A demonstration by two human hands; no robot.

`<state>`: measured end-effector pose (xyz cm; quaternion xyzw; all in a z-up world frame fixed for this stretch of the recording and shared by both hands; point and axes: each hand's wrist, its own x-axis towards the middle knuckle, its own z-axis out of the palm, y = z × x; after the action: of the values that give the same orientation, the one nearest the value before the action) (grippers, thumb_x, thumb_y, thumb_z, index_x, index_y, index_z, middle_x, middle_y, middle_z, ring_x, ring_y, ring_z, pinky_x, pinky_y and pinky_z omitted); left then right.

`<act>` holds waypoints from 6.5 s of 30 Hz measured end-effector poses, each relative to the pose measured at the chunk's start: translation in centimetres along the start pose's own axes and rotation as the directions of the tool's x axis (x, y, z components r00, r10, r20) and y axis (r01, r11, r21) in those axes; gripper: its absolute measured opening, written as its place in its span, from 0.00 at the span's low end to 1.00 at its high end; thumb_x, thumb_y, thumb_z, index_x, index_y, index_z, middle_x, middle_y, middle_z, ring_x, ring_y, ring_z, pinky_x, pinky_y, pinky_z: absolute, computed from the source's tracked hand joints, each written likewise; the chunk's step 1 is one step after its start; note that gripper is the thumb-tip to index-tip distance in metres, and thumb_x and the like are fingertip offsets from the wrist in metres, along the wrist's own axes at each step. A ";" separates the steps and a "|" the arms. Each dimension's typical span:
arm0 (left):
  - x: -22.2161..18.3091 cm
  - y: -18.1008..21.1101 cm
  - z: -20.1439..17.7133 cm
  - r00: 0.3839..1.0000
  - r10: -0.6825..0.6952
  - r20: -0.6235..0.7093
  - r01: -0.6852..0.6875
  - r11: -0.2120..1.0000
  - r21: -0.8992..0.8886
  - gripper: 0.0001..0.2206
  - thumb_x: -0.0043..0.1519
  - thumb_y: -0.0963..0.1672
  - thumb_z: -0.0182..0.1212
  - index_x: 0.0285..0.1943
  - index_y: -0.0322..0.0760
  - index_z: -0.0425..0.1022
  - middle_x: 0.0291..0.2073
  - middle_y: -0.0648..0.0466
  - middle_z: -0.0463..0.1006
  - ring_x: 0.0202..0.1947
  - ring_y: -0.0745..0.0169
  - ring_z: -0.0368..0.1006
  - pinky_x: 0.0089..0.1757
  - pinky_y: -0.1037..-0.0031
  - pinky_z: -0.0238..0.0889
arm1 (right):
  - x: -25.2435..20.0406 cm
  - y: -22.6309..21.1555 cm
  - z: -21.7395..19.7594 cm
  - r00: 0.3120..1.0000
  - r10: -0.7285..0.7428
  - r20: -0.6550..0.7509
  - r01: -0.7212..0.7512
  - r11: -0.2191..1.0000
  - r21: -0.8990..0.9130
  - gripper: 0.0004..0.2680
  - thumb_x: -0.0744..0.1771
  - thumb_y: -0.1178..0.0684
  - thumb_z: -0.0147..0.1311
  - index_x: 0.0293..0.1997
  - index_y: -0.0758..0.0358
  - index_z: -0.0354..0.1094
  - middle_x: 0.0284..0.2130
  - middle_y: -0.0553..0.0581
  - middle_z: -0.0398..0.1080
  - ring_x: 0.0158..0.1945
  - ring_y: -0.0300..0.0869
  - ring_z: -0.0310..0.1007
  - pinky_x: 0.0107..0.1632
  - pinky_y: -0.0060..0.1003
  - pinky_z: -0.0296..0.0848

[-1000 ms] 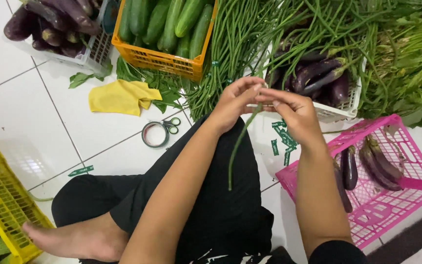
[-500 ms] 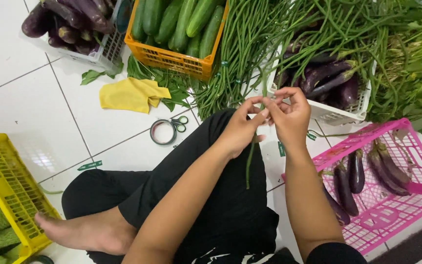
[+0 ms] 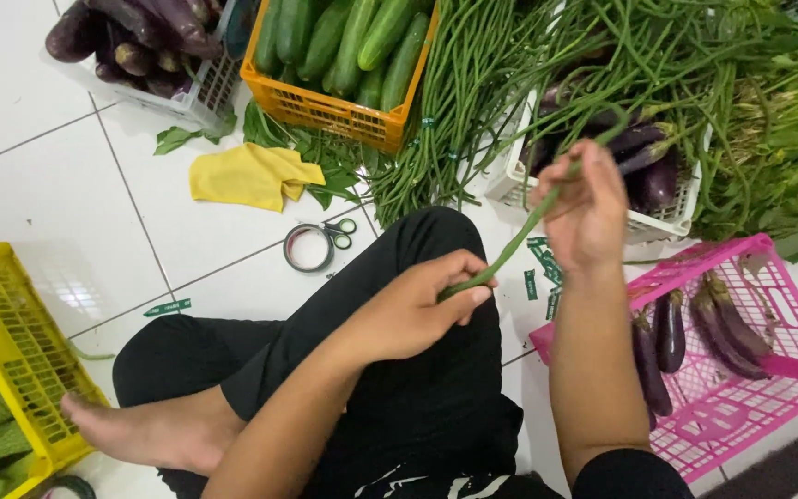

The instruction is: A person sitting on the floor cleans eggplants with a cloth and sorts other vegetables like long beans and bitter gourds.

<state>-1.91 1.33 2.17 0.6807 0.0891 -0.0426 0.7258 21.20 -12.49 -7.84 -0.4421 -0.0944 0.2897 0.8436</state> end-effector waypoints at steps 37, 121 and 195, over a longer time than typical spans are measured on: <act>12.7 -10.2 -7.2 0.833 0.305 -0.461 -0.011 0.843 0.538 0.13 0.73 0.44 0.45 0.55 0.33 0.74 0.32 0.42 0.81 0.33 0.49 0.80 0.33 0.62 0.76 | 7.0 4.9 -2.0 0.907 -0.171 0.384 0.289 -0.407 -0.866 0.07 0.64 0.57 0.60 0.45 0.59 0.68 0.38 0.56 0.56 0.47 0.51 0.55 0.49 0.52 0.51; -3.8 -3.4 -4.9 0.890 0.155 -0.430 0.220 0.679 0.700 0.08 0.65 0.47 0.56 0.47 0.41 0.73 0.22 0.48 0.79 0.22 0.44 0.75 0.28 0.58 0.64 | 8.2 -1.2 8.0 0.980 -0.132 0.152 0.122 0.990 0.076 0.13 0.73 0.44 0.39 0.45 0.59 0.70 0.25 0.48 0.67 0.24 0.34 0.66 0.27 0.30 0.65; 3.4 -2.0 -4.6 0.932 0.111 -0.345 0.079 0.866 0.493 0.12 0.73 0.45 0.39 0.52 0.31 0.67 0.27 0.37 0.75 0.34 0.33 0.77 0.35 0.52 0.69 | -5.4 4.8 10.0 0.896 0.063 0.439 0.316 0.604 -0.732 0.06 0.66 0.62 0.54 0.44 0.74 0.66 0.36 0.70 0.68 0.34 0.53 0.75 0.33 0.42 0.77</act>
<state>0.69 6.00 -0.70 0.8417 0.2015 0.0681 0.4963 10.72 -6.53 -5.19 -0.6853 -0.4232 0.2445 0.5399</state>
